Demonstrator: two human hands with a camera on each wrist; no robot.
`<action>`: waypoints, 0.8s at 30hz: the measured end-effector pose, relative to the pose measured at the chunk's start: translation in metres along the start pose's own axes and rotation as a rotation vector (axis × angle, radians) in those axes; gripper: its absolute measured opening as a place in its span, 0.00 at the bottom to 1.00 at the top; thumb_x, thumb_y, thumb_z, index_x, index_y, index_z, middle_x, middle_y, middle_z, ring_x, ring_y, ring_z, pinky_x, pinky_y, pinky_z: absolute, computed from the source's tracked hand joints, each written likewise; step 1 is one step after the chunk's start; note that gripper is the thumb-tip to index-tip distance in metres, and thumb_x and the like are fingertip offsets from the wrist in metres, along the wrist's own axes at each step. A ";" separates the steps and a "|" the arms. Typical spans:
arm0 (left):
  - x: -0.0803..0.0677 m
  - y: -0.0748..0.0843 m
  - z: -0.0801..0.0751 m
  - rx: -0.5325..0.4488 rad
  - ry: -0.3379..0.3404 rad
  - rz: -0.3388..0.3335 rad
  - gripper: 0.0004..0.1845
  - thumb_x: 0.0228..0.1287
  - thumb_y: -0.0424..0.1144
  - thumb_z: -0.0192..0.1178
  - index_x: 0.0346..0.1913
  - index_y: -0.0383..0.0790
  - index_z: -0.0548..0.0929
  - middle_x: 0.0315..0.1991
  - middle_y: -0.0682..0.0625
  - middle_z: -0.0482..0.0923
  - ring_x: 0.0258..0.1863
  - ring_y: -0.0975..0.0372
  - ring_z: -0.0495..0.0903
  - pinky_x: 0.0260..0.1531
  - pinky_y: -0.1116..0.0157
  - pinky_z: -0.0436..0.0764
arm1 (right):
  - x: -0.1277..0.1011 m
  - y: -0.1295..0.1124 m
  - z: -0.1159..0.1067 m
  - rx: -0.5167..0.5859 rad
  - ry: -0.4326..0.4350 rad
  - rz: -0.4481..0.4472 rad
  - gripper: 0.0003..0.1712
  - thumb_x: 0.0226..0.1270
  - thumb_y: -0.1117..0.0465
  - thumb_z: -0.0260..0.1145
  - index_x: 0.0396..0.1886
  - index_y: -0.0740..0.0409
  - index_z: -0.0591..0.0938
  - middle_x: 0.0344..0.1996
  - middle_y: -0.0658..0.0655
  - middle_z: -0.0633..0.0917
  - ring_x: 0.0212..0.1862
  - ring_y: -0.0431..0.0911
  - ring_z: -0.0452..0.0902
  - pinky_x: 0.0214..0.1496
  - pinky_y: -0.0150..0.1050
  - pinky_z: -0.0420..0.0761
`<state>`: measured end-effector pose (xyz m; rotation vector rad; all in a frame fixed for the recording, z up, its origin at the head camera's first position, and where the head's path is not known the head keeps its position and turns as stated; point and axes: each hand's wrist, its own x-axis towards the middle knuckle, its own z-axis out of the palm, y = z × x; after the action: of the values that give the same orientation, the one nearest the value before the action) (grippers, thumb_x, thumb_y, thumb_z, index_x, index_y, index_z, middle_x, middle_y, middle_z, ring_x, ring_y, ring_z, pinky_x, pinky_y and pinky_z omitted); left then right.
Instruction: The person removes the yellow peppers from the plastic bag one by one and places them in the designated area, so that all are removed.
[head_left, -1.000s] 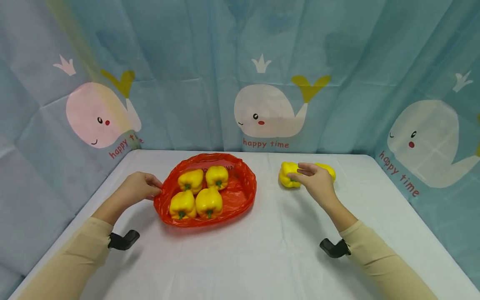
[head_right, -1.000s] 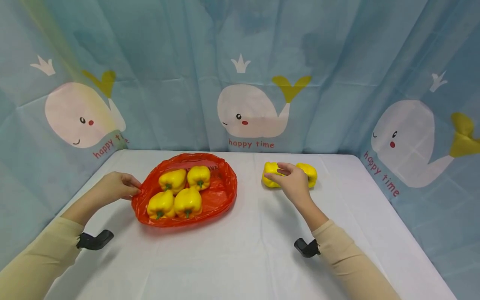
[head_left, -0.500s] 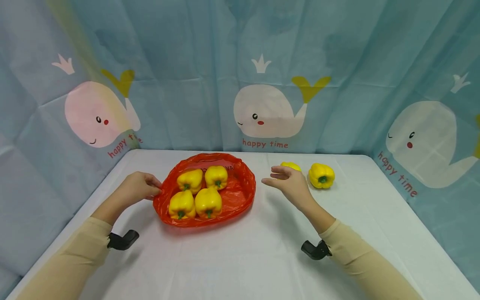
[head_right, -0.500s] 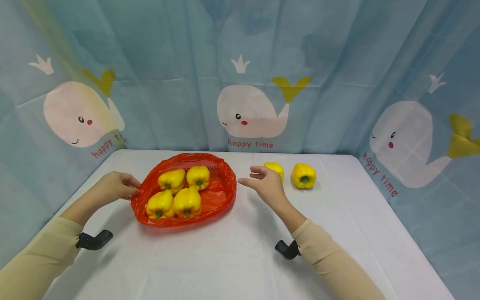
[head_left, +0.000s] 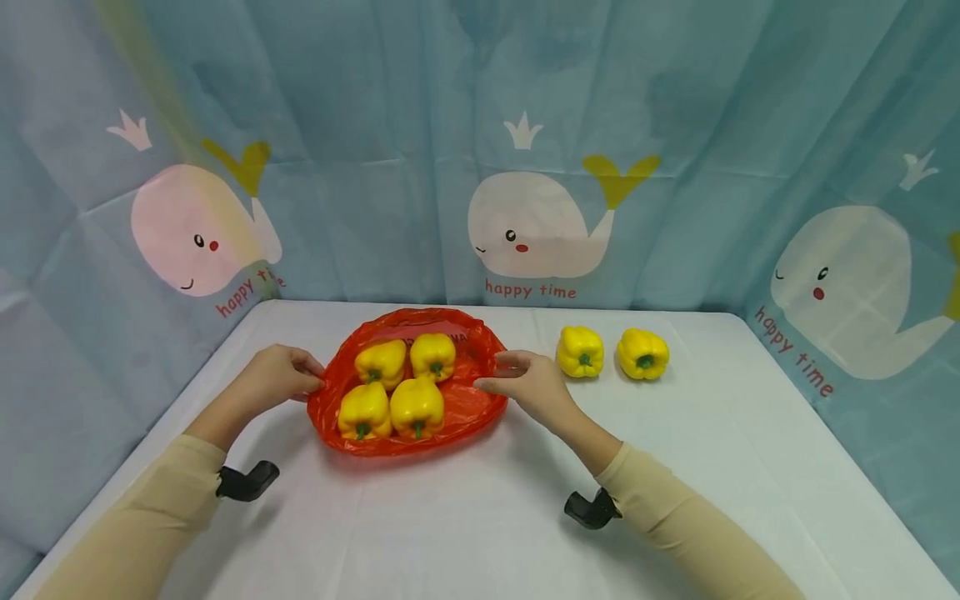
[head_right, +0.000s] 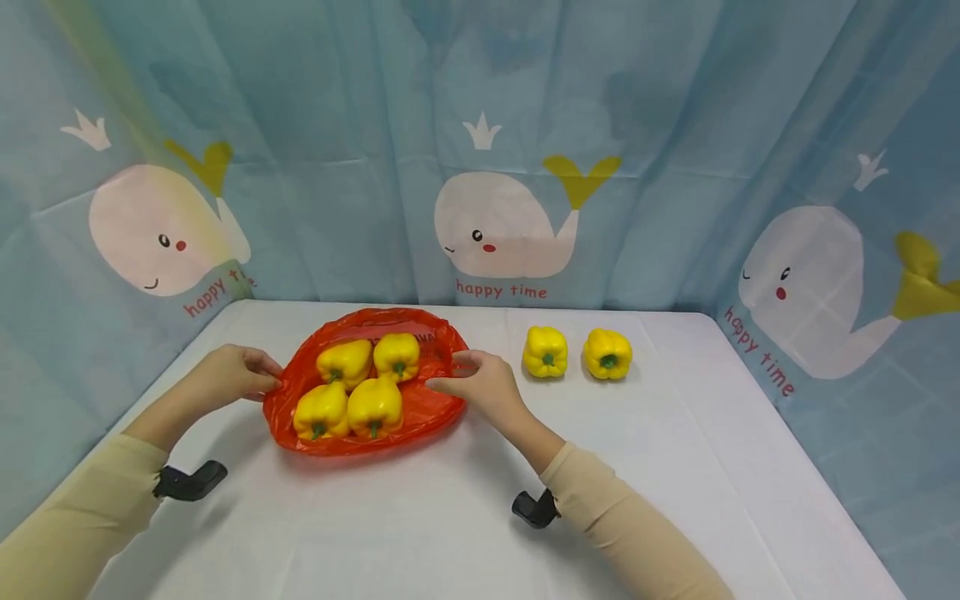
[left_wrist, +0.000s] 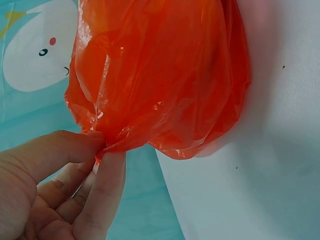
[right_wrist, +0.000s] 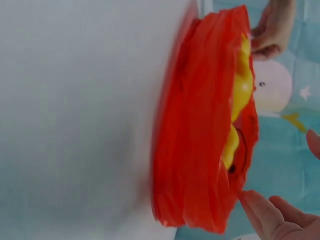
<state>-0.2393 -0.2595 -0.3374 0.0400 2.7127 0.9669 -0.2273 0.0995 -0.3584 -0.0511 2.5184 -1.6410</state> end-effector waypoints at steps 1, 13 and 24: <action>0.000 0.000 0.000 -0.001 -0.001 -0.002 0.15 0.59 0.38 0.61 0.44 0.31 0.80 0.38 0.43 0.81 0.32 0.61 0.80 0.40 0.57 0.83 | 0.001 0.001 0.004 -0.006 -0.009 -0.002 0.41 0.39 0.39 0.75 0.54 0.53 0.78 0.52 0.53 0.81 0.52 0.45 0.77 0.50 0.42 0.81; 0.001 0.000 0.001 -0.002 0.001 0.001 0.15 0.58 0.39 0.61 0.44 0.31 0.81 0.38 0.43 0.81 0.31 0.61 0.81 0.40 0.57 0.83 | 0.004 -0.004 0.035 -0.036 -0.085 -0.053 0.39 0.41 0.42 0.75 0.53 0.56 0.79 0.51 0.56 0.81 0.45 0.44 0.78 0.46 0.37 0.81; 0.001 -0.001 0.000 -0.003 0.000 0.004 0.15 0.59 0.39 0.61 0.44 0.31 0.80 0.37 0.43 0.81 0.31 0.61 0.80 0.40 0.57 0.83 | 0.010 -0.008 0.056 -0.104 -0.099 -0.043 0.40 0.42 0.41 0.75 0.54 0.57 0.78 0.51 0.54 0.80 0.50 0.46 0.73 0.47 0.39 0.80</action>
<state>-0.2403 -0.2602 -0.3387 0.0445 2.7117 0.9719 -0.2304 0.0445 -0.3747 -0.1930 2.5426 -1.4820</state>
